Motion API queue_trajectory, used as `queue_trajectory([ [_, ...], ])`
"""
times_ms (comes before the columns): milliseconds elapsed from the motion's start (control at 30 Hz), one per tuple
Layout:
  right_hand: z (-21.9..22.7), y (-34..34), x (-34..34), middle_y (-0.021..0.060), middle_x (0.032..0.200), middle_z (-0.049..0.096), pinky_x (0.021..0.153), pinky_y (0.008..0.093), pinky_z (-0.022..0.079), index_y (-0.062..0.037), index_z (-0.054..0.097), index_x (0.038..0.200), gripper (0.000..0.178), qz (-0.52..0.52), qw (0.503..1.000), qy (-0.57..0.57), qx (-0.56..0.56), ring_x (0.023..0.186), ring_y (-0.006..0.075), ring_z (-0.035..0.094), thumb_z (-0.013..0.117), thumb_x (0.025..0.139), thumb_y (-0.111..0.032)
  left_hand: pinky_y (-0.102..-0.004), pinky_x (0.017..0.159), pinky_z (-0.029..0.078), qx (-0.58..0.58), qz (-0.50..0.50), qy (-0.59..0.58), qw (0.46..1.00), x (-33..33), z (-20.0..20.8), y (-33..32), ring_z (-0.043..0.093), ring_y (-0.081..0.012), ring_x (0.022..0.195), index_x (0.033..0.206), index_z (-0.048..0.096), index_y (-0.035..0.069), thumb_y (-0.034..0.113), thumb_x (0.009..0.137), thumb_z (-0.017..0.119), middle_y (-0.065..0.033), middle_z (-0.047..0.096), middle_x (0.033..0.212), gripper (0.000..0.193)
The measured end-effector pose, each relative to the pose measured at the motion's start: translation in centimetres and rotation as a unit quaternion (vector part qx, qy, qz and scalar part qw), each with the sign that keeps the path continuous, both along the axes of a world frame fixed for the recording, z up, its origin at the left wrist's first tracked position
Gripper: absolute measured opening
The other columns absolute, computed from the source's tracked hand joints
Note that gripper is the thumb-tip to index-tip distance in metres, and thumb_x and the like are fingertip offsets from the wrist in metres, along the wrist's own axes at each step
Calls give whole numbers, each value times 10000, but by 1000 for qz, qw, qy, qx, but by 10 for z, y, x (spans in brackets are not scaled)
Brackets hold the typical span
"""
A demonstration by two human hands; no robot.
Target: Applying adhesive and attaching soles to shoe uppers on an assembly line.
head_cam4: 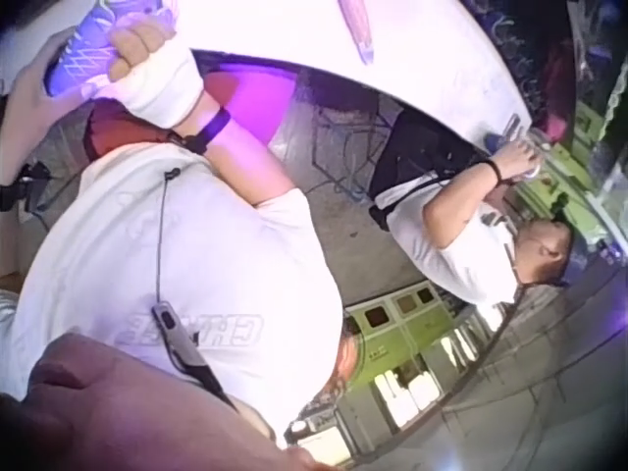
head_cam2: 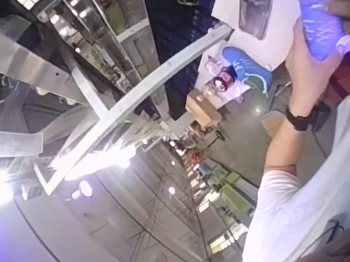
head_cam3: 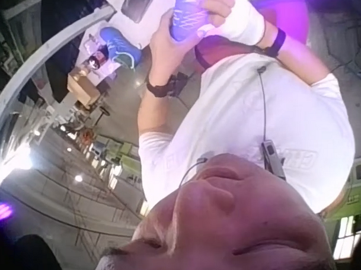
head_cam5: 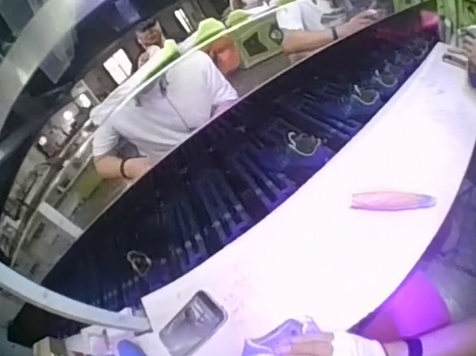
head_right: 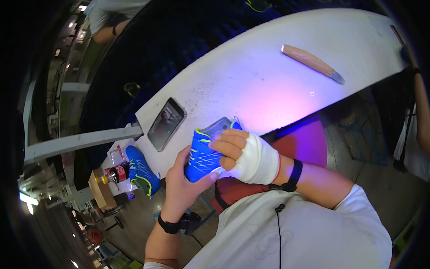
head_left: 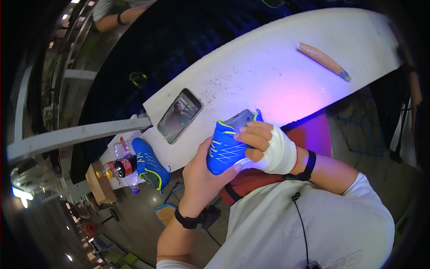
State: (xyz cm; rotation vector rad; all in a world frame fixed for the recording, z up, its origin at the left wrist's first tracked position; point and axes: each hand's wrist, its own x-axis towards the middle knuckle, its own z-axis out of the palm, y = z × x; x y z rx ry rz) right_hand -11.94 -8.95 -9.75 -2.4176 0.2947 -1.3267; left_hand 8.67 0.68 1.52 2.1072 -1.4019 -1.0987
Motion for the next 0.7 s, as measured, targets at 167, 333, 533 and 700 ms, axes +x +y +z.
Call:
queue_trajectory([
  [167,-2,15,-50,227,1372,654,1068,553,547,-87,599,1083,613,-104,942,-16,319,1233,426,672,1024,662,-221,-366,1036,572,-52,-142,99,984,-1,48,-17,722,-210,1215,1443,612,1,166,816,951,-157,731,1349,732],
  [333,89,-19,-97,206,1286,745,1058,482,575,-75,643,1353,824,37,965,-57,254,1223,410,722,1031,670,-327,-481,1195,476,-345,-232,54,908,-80,-8,-28,508,-466,1478,1549,512,-34,-31,901,731,-281,514,1594,684],
  [533,109,-3,-104,178,1232,776,993,449,602,-32,724,1248,701,4,954,88,288,1134,377,765,1015,713,-379,-466,853,515,-423,-102,70,897,-97,-77,-9,645,-385,991,1176,652,-2,64,780,886,-176,673,1136,464],
  [700,120,-4,-93,160,1195,777,969,439,608,-48,749,1188,639,11,952,135,275,1118,359,763,1018,718,-387,-421,770,488,-432,-45,177,883,-111,-74,-15,619,-317,886,1030,607,48,119,805,931,-119,627,973,401],
])
